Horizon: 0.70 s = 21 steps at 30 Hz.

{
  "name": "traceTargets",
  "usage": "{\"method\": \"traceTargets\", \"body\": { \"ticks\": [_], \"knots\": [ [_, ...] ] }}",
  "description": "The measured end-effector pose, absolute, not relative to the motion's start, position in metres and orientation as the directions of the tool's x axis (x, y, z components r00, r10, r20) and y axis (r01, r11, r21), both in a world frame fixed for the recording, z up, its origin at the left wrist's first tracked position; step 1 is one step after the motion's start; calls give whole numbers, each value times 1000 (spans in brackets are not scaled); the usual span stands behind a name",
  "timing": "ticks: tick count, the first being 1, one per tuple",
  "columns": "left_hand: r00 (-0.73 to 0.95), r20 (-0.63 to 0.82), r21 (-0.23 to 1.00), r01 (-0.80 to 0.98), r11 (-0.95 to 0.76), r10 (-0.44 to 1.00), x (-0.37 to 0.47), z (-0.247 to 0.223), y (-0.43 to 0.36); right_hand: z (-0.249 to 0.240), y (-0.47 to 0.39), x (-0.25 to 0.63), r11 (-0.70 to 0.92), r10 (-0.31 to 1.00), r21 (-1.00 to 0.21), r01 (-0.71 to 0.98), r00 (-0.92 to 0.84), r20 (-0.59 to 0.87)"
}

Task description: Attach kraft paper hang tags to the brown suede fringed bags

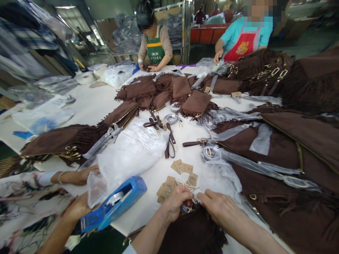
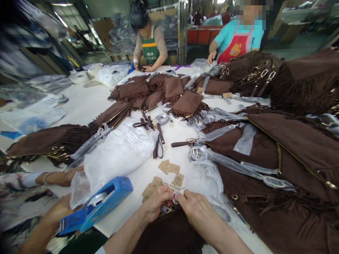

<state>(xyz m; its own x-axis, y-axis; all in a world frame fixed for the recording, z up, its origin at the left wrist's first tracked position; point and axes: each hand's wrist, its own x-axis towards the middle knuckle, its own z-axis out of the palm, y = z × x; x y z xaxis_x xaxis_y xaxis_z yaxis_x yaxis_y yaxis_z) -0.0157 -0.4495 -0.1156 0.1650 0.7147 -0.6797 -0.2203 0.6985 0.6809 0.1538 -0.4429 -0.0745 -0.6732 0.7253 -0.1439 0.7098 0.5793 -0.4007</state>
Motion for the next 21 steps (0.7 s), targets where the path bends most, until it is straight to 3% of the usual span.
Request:
{"method": "traceTargets", "body": {
  "ticks": [3, 5, 7, 9, 12, 15, 18, 21],
  "knots": [
    [161, -669, 678, -267, 685, 725, -17, -118, -450, -80, -437, 154, 166, 772, -723, 670, -545, -327],
    [176, -665, 662, -311, 682, 726, -19, -119, -450, -88, -438, 157, -243, 751, -849, 469, -463, -470],
    [193, -664, 629, -378, 679, 723, -21, -118, -451, -95, -445, 159, -583, 694, -795, 166, -407, -594],
    [200, -666, 594, -440, 674, 718, -22, -116, -453, -100, -456, 160, -752, 634, -650, -107, -390, -668],
    [201, -670, 579, -462, 672, 715, -23, -113, -454, -109, -474, 159, -805, 594, -510, -304, -399, -699],
    [216, -657, 604, -423, 676, 722, -23, -111, -457, -119, -487, 156, -753, 658, -586, -298, -340, -672],
    [251, -627, 619, -414, 668, 737, -23, -110, -459, -124, -488, 150, -571, 802, -820, -47, -248, -544],
    [268, -609, 623, -422, 659, 747, -24, -111, -462, -121, -483, 142, -174, 933, -928, 329, -246, -263]
  ]
}}
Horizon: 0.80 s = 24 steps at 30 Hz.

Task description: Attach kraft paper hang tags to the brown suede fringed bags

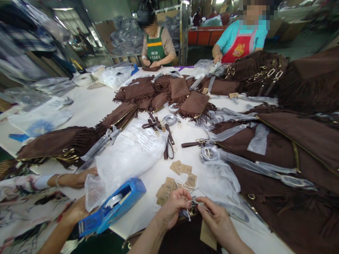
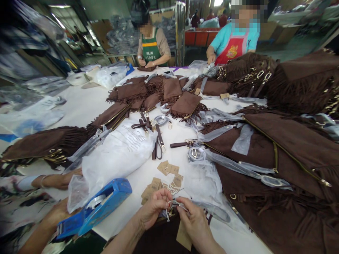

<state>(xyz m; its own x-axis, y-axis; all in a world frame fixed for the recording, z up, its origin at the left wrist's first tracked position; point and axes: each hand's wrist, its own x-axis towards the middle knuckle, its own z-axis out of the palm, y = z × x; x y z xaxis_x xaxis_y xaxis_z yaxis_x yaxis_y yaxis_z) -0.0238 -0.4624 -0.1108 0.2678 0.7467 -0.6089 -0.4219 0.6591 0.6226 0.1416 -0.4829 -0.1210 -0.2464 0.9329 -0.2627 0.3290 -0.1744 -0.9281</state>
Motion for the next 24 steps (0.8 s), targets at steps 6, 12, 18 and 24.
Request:
{"method": "traceTargets", "body": {
  "ticks": [6, 12, 18, 24],
  "knots": [
    [258, -613, 617, -433, 657, 746, -24, -111, -465, -120, -477, 131, 307, 931, -719, 624, -353, 91],
    [248, -622, 618, -428, 659, 743, -24, -112, -465, -124, -476, 133, 281, 940, -732, 621, -334, 77],
    [232, -611, 662, -374, 649, 757, -23, -110, -466, -122, -477, 135, 176, 947, -777, 605, -320, -34],
    [227, -599, 670, -384, 636, 768, -22, -114, -468, -118, -471, 130, 301, 918, -702, 646, -396, 29]
  ]
}}
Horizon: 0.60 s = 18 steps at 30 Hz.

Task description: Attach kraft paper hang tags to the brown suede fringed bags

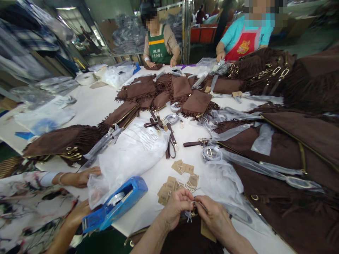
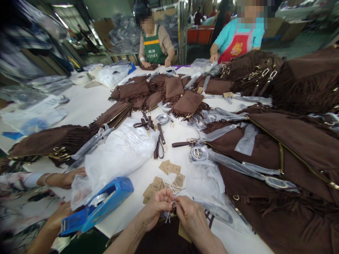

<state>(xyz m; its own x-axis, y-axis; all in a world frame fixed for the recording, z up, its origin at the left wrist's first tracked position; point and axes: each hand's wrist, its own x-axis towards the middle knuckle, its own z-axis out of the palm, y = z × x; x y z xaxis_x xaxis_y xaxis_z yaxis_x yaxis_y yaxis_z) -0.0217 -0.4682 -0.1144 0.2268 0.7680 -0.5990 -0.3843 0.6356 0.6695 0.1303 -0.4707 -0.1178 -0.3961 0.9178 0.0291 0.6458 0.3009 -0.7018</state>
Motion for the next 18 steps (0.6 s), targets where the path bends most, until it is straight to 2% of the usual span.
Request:
{"method": "traceTargets", "body": {
  "ticks": [5, 10, 13, 16, 17, 18],
  "knots": [
    [209, -600, 660, -415, 626, 772, -25, -115, -468, -117, -467, 130, 309, 907, -698, 646, -421, 13],
    [187, -620, 674, -372, 639, 762, -17, -109, -468, -116, -467, 132, 181, 929, -794, 580, -367, -56],
    [138, -606, 728, -302, 616, 784, -9, -115, -474, -117, -469, 133, 98, 928, -811, 576, -348, -134],
    [191, -450, 853, -199, 483, 873, -40, -125, -463, -109, -470, 132, 63, 933, -790, 610, -317, -171],
    [342, -362, 897, -123, 424, 867, -66, -126, -452, -106, -470, 131, 72, 950, -767, 638, -279, -143],
    [370, -313, 930, -65, 361, 875, -100, -122, -437, -103, -468, 130, 105, 958, -771, 629, -273, -92]
  ]
}}
